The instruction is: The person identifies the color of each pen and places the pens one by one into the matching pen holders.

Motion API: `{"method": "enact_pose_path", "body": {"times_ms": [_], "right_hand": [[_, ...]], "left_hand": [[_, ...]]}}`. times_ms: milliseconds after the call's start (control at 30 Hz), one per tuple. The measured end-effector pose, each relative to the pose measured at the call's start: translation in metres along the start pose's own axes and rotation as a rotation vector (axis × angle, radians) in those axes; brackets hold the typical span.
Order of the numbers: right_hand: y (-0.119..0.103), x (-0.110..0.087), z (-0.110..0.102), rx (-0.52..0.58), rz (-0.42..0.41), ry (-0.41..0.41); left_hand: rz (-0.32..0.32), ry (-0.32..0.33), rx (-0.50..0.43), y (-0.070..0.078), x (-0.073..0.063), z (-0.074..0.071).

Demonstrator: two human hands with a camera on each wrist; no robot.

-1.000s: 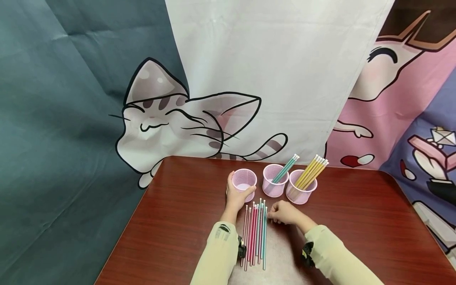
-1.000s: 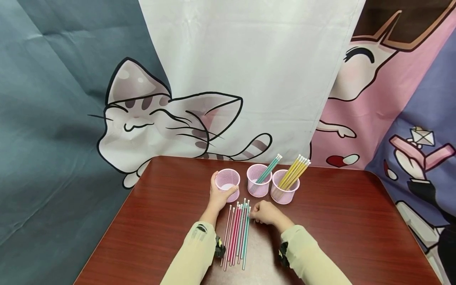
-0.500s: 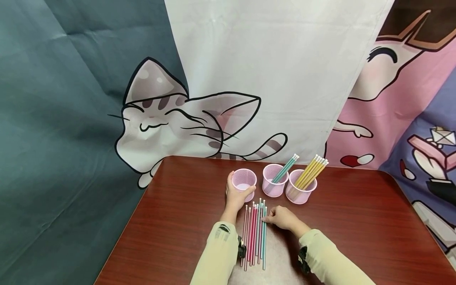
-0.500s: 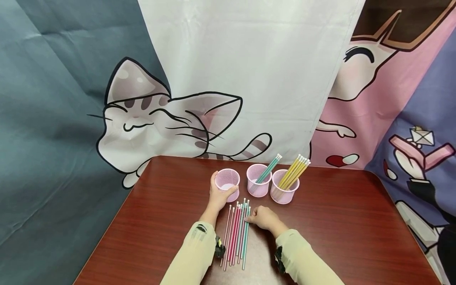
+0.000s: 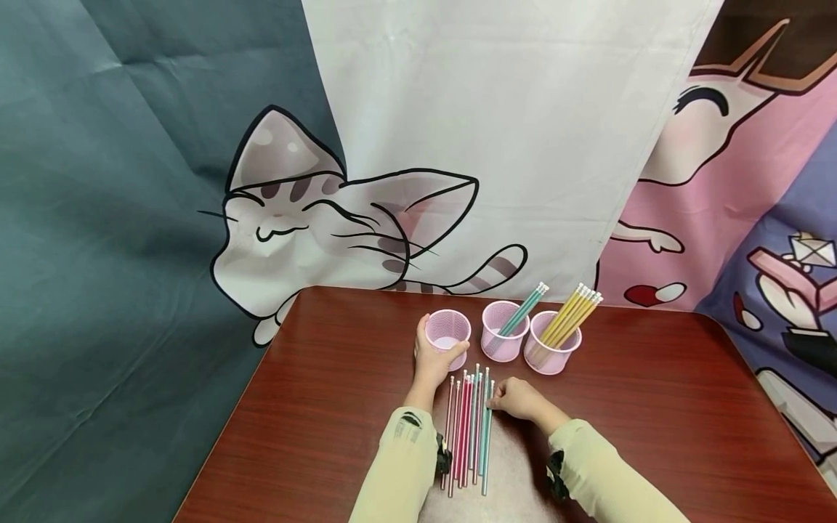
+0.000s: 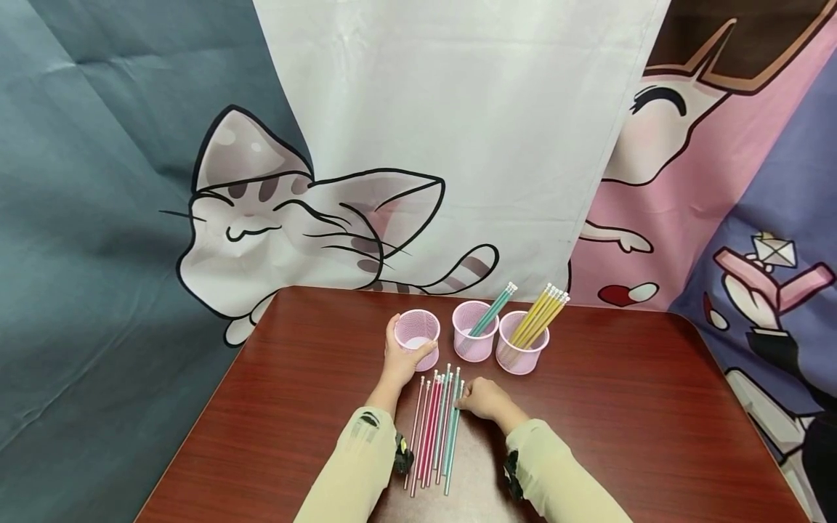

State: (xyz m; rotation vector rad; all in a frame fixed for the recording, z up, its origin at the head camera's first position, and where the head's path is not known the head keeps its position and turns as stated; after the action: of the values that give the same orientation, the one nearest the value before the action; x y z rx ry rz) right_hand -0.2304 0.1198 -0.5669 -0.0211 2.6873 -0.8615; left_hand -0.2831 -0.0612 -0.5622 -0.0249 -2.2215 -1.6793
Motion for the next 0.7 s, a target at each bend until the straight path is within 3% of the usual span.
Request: {"method": "enact_pose_path", "body": {"times_ms": [700], "right_hand": [[-0.0035,-0.0043,-0.0034,-0.06,0.229,-0.023]], "left_hand": [[0.002,-0.003,-0.001,0.0018,-0.0006,-0.0007]]}}
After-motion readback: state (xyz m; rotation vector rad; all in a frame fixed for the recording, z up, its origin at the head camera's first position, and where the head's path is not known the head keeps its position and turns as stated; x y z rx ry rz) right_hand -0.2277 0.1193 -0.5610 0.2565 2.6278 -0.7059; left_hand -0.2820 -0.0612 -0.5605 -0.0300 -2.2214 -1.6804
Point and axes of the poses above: each hand's wrist, its own x-axis towards the middle knuckle, its own z-axis out of the palm, y = z × x, the point moved 1 cm from there along x, towards the middle knuckle, and after that the axes turned 13 degrees about z, right-handed, at the moved point
